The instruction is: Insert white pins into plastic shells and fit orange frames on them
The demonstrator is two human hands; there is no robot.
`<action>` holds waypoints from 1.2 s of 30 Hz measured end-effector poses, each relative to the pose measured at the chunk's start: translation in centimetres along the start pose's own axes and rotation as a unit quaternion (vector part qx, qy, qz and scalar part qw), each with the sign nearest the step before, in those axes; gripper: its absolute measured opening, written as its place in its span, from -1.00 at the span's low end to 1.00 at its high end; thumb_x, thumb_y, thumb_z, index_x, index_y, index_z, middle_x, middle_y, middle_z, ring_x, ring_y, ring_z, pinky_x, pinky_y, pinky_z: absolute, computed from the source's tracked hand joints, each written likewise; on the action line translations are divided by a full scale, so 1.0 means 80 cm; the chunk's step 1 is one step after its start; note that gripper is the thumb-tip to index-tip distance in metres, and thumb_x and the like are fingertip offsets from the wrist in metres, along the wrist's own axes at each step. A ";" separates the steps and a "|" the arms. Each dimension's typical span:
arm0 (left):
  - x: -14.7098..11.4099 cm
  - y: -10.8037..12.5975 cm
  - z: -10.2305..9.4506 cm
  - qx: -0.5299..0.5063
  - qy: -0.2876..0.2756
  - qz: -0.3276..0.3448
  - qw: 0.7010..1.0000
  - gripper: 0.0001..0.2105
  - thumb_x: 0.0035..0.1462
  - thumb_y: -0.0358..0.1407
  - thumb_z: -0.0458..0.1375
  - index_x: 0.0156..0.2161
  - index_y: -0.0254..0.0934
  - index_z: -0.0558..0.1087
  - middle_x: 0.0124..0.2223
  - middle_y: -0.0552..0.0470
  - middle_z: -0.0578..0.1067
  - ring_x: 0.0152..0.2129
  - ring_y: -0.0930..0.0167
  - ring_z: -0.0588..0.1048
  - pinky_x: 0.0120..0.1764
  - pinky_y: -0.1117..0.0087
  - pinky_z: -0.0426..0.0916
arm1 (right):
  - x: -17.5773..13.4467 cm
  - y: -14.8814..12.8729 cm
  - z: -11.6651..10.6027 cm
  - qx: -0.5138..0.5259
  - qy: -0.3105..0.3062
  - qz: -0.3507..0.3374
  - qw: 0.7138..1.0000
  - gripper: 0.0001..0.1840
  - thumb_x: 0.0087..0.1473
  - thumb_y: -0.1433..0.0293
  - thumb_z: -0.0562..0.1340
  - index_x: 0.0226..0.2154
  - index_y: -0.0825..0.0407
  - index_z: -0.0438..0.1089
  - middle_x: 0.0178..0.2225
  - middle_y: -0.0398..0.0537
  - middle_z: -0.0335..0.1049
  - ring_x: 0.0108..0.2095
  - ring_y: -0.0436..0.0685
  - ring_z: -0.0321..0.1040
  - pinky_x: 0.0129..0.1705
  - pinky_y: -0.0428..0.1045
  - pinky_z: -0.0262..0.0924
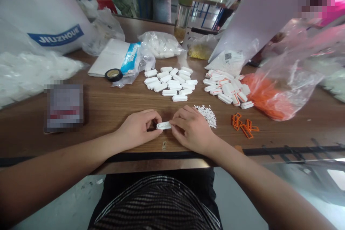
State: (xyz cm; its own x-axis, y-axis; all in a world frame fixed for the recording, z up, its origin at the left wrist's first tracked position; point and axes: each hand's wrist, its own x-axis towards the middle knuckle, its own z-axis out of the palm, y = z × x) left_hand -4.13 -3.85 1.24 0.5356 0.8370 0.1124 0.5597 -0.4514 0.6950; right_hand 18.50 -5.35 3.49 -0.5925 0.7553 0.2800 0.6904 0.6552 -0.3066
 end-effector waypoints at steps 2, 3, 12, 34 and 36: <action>0.000 0.000 0.000 0.001 0.001 0.001 1.000 -0.91 0.05 -0.29 0.19 -0.29 -0.19 0.43 -0.39 0.14 0.39 -0.50 0.48 0.33 -0.39 0.39 0.19 | 0.000 -0.004 0.001 -0.005 -0.003 0.003 1.000 -0.80 0.16 0.37 0.17 -0.31 -0.04 0.53 -0.27 -0.03 0.48 -0.26 0.15 0.30 -0.17 0.13 0.22; 0.000 0.000 0.000 0.002 0.001 0.001 1.000 -0.91 0.05 -0.29 0.19 -0.29 -0.19 0.43 -0.39 0.14 0.38 -0.50 0.47 0.33 -0.39 0.38 0.19 | 0.000 -0.006 0.002 -0.003 -0.005 0.002 1.000 -0.80 0.16 0.37 0.17 -0.31 -0.04 0.54 -0.26 -0.03 0.48 -0.26 0.15 0.31 -0.17 0.13 0.22; 0.002 0.005 -0.003 0.019 -0.011 -0.008 1.000 -0.92 0.04 -0.31 0.19 -0.30 -0.20 0.42 -0.40 0.13 0.38 -0.50 0.47 0.34 -0.38 0.39 0.19 | -0.039 0.078 -0.042 -0.002 0.092 0.235 0.967 -0.79 0.11 0.28 0.22 -0.29 -0.02 0.55 -0.27 -0.04 0.53 -0.22 0.19 0.44 -0.12 0.10 0.30; 0.004 0.001 -0.001 0.023 -0.011 -0.009 1.000 -0.91 0.04 -0.29 0.20 -0.30 -0.20 0.43 -0.42 0.13 0.36 -0.52 0.48 0.32 -0.39 0.39 0.19 | -0.045 0.198 -0.059 -0.006 -0.072 0.308 0.949 -0.73 -0.01 0.16 0.26 -0.38 -0.03 0.58 -0.33 -0.10 0.59 -0.29 0.16 0.49 -0.22 0.02 0.31; 0.005 0.001 -0.001 0.022 -0.014 -0.009 1.000 -0.91 0.05 -0.28 0.19 -0.30 -0.20 0.43 -0.41 0.13 0.36 -0.51 0.48 0.32 -0.39 0.39 0.19 | -0.045 0.197 -0.059 -0.006 -0.070 0.297 0.952 -0.73 -0.01 0.16 0.26 -0.39 -0.02 0.57 -0.35 -0.10 0.59 -0.31 0.15 0.49 -0.23 0.01 0.30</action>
State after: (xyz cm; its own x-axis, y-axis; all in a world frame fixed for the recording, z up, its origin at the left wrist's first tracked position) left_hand -3.94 -3.55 1.40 0.5416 0.8368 0.0801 0.5961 -0.4495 0.6652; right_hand 33.49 2.21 1.93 -0.1451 0.9874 -0.0635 0.9253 0.1127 -0.3620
